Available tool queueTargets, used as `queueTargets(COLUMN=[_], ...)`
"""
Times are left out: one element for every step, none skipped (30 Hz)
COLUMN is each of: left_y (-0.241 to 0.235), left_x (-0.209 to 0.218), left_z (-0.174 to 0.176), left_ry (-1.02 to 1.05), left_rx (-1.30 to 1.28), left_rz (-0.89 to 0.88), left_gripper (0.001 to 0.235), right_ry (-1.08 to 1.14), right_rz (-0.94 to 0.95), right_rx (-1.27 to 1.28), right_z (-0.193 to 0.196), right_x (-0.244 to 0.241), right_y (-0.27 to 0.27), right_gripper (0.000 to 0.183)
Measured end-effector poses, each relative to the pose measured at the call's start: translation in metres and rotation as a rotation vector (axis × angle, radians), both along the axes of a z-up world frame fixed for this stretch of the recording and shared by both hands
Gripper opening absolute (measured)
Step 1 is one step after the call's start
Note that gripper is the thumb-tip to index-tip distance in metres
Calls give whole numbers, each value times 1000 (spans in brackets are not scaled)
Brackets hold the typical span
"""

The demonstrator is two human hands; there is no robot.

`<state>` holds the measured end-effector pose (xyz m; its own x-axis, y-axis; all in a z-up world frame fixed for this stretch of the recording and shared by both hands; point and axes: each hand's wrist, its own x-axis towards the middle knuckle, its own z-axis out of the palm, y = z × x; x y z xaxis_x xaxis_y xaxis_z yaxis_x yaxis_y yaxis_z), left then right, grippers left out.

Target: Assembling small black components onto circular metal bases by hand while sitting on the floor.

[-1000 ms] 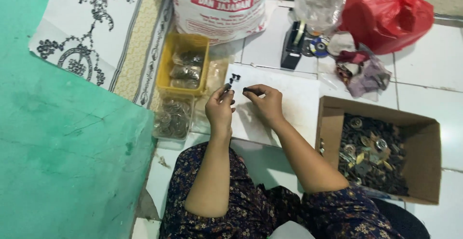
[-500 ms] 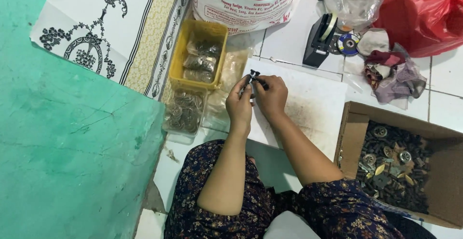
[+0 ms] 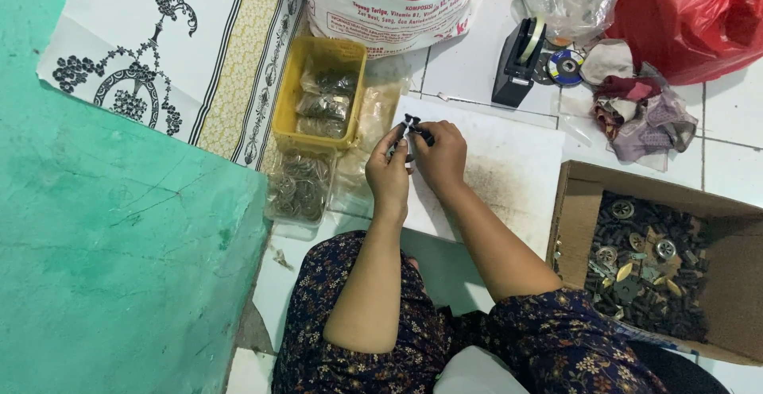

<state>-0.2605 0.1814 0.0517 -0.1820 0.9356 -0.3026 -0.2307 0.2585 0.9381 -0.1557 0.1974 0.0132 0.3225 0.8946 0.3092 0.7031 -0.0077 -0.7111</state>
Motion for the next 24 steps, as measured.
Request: queueTargets(left_y=[0, 0, 0, 0, 0, -1, 1, 1, 2, 0, -1, -4, -8, -13, -18, -26, -35, -42, -51, -60, -69, -81, -92, -102], left_x=[0, 0, 1, 0, 1, 1, 1, 2, 4, 5, 8, 11, 16, 23, 30, 43, 56, 67, 81, 94, 108, 125, 141, 159], left_z=[0, 1, 1, 1, 1, 1, -2, -5, -9, -5, -2, 1, 3, 6, 9, 6, 4, 1, 1, 0, -1, -7, -12, -17], left_ry=[0, 1, 2, 2, 7, 12, 12, 31, 50, 50, 83, 115, 115, 163, 211, 209, 252, 295, 293, 373, 453, 451, 446, 436], left_rx=[-1, 2, 4, 4, 10, 14, 12, 22, 34, 34, 48, 59, 58, 118, 179, 182, 185, 190, 194, 255, 318, 324, 351, 378], left_rz=[-1, 1, 3, 0, 5, 9, 5, 7, 9, -6, -4, -10, -32, -70, -107, -133, -183, -230, -252, -349, -446, -464, -520, -575], left_gripper=[34, 34, 34, 34, 33, 32, 32, 32, 31, 31, 29, 27, 27, 25, 24, 24, 22, 21, 21, 20, 19, 19, 19, 18], right_ry=[0, 11, 22, 22, 34, 46, 47, 65, 84, 85, 99, 112, 114, 127, 140, 141, 94, 47, 46, -12, -68, -67, -77, -91], right_rz=[-1, -8, -15, -18, -18, -19, -23, -18, -12, -27, -35, -50, -71, -75, -78, -104, -117, -128, -150, -199, -248, -267, -312, -356], right_rx=[-1, -19, -38, -38, -40, -44, -46, -48, -49, -48, -53, -60, -61, -39, -17, -15, -5, 5, 7, -59, -127, -126, -163, -200], right_z=[0, 0, 0, 1, 3, 4, 7, 10, 13, 17, 22, 25, 25, 26, 27, 19, 12, 4, 17, 29, 41, 33, 26, 20], right_x=[0, 0, 0, 0, 0, 1, 2, 3, 6, 9, 13, 17, 26, 36, 47, 67, 87, 106, 124, 142, 159, 183, 207, 231], right_y=[0, 0, 0, -1, -2, -5, -8, -11, -16, -21, -27, -35, -44, -53, -64, -75, -87, -97, -116, -135, -155, -172, -190, -206], right_gripper=[15, 15, 15, 15, 15, 15, 15, 15, 15, 15, 16, 16, 16, 16, 17, 17, 17, 17, 17, 18, 18, 18, 19, 20])
